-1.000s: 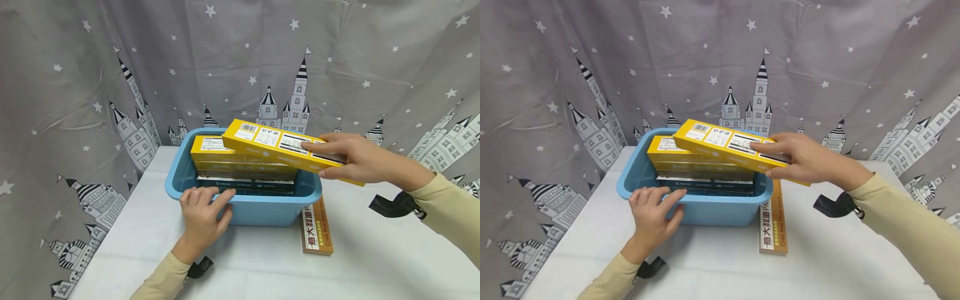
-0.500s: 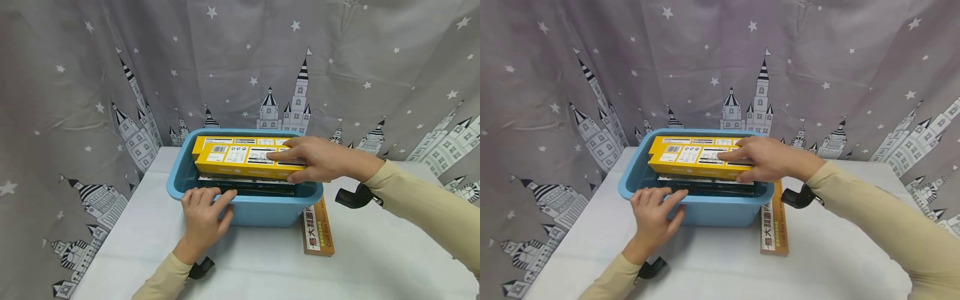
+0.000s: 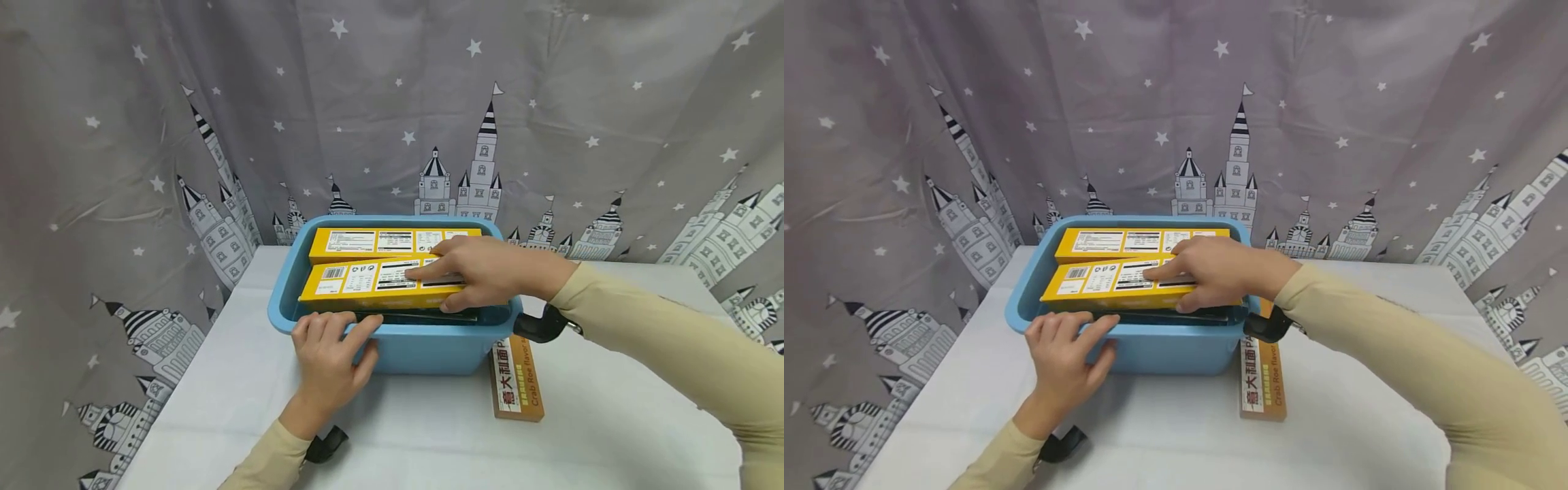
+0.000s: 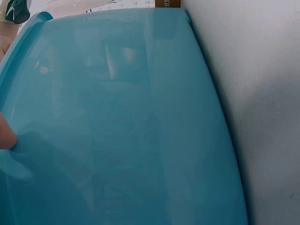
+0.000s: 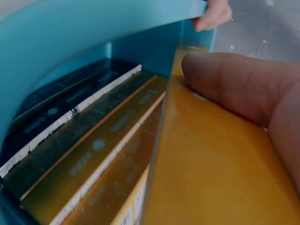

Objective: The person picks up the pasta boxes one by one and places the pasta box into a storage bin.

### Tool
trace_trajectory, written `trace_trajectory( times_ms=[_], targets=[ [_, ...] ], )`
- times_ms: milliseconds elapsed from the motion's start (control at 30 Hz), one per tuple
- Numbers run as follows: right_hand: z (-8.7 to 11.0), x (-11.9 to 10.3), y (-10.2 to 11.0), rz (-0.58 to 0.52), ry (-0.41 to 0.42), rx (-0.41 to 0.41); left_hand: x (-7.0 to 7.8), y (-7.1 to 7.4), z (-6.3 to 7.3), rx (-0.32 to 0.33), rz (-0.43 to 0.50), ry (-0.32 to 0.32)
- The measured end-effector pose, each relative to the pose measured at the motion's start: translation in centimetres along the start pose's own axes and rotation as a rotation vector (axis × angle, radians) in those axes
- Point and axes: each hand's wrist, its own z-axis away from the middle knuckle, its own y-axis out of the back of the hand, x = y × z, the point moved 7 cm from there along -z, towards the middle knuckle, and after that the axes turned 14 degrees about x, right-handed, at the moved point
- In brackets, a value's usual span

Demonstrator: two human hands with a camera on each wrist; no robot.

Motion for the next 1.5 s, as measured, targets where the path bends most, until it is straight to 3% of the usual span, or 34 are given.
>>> trace_trajectory(
  times_ms=[267, 667, 1033, 1500],
  targets=[
    [-1.6, -0.7, -2.5, 0.019, 0.036, -0.081, 0.0, 0.1, 0.0, -0.008, -0.003, -0.007],
    [-2.5, -1.8, -3.6, 0.058, 0.087, -0.153, 0.1, 0.2, -0.1, 0.015, -0.005, -0.019],
    [-4.2, -2.7, -5.0, 0.079, 0.005, -0.303, 0.2, 0.3, -0.3, 0.047, 0.011, -0.026],
    [-5.4, -3.2, -5.7, 0.086, -0.104, -0.391, 0.0, 0.3, -0.1, 0.028, 0.006, -0.025]
  ],
)
